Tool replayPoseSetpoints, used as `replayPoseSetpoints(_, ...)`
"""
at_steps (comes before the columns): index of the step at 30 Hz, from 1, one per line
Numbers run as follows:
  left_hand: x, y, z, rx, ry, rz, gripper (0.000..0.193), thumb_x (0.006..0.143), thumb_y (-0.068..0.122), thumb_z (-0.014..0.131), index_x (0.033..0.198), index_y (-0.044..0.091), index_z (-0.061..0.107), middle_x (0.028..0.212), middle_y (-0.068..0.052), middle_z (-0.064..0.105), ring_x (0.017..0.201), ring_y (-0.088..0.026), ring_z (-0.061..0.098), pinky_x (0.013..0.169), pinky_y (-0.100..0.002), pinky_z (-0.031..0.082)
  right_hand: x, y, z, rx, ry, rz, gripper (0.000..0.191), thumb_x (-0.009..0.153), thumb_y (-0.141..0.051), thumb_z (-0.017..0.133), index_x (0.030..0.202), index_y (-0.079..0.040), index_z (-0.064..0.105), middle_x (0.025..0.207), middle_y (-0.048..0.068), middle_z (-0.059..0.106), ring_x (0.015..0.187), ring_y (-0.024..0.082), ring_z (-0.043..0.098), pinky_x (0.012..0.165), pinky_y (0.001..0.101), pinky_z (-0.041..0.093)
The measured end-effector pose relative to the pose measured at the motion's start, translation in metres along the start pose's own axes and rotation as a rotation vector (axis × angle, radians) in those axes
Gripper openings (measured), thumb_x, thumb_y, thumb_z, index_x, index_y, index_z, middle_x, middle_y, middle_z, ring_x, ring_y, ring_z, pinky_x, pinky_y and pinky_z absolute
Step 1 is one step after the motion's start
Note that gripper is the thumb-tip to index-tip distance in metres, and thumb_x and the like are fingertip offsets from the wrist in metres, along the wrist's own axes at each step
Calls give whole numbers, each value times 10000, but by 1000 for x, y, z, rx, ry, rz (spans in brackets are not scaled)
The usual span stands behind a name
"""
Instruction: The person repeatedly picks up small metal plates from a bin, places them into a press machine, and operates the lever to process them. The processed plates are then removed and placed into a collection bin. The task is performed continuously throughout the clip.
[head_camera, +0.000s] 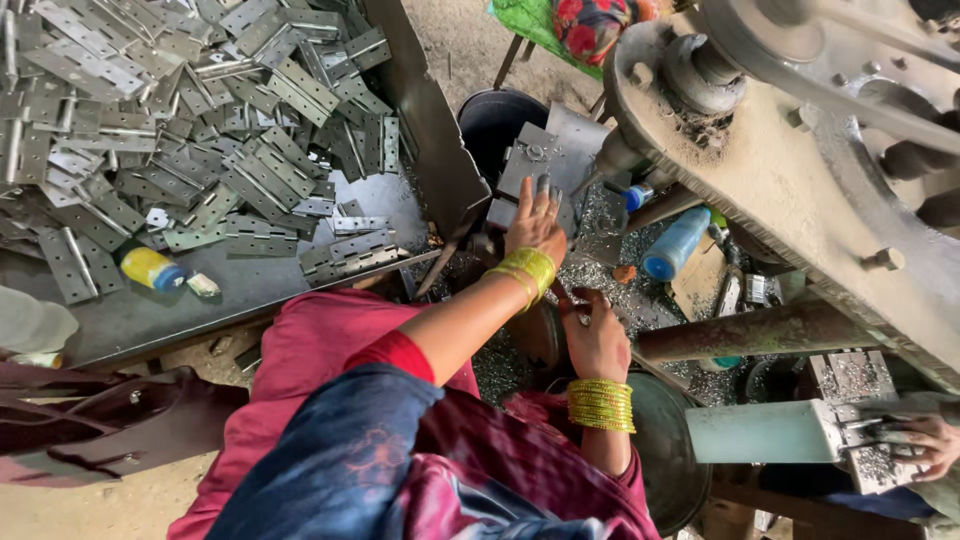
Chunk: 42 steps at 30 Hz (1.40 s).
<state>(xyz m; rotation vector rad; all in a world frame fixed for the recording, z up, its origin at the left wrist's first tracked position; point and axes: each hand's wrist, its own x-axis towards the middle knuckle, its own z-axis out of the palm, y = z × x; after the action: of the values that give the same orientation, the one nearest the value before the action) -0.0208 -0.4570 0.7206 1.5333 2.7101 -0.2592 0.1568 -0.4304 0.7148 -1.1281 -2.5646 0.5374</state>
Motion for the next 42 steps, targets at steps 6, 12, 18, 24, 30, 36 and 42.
replayPoseSetpoints(6, 16, 2, 0, -80, 80, -56, 370, 999, 242, 496, 1229, 79, 736, 1650, -197, 288, 1567, -419, 99, 1155, -655, -154, -24, 71, 85, -58, -145, 150, 482, 924, -455, 615, 1199, -60, 639, 1012, 271, 724, 966, 460, 690, 819, 535, 533)
replayPoseSetpoints(12, 2, 2, 11, -110, 94, -44, 341, 956, 187, 510, 1191, 121, 748, 1667, -138, 271, 1555, -359, 130, 1131, -668, -169, -43, 94, 115, 13, -211, 229, 530, 898, -490, 674, 1160, -31, 624, 1079, 309, 692, 1033, 513, 644, 848, 549, 521)
replayPoseSetpoints(18, 6, 0, 15, -39, 91, -11, 365, 1025, 224, 475, 1250, 97, 733, 1619, -168, 397, 1551, -365, 211, 1177, -679, -176, -2, 86, 68, -47, -216, 103, 487, 861, -465, 664, 1164, -83, 647, 1059, 268, 724, 1019, 460, 692, 858, 545, 528)
replayPoseSetpoints(24, -2, -3, 13, -44, 162, -44, 407, 913, 164, 511, 1268, 104, 700, 1647, -147, 326, 1558, -406, 122, 1108, -665, -176, -62, 82, 125, 5, -199, 366, 485, 880, -437, 641, 1195, -69, 617, 1063, 326, 685, 1013, 531, 642, 847, 570, 524)
replayPoseSetpoints(30, 7, -10, -8, -65, 55, -40, 374, 992, 145, 504, 1319, 92, 677, 1647, -156, 308, 1577, -404, 75, 1165, -659, -179, -15, 101, 88, -38, -248, 154, 508, 871, -424, 650, 1227, -62, 623, 1100, 303, 704, 1032, 494, 674, 853, 557, 543)
replayPoseSetpoints(36, 19, -6, 1, -124, 94, -85, 373, 980, 128, 497, 1301, 115, 688, 1670, -148, 246, 1569, -371, 58, 1187, -612, -178, -46, 89, 121, -142, -234, 163, 573, 888, -395, 652, 1370, -97, 566, 1132, 296, 696, 1013, 478, 684, 833, 546, 552)
replayPoseSetpoints(42, 25, -11, -3, -131, 68, -49, 379, 960, 100, 544, 1309, 106, 691, 1698, -110, 168, 1594, -371, -12, 1182, -629, -155, -32, 96, 103, -14, -216, 198, 505, 871, -420, 711, 1188, -35, 632, 1079, 310, 699, 1020, 502, 654, 857, 549, 527)
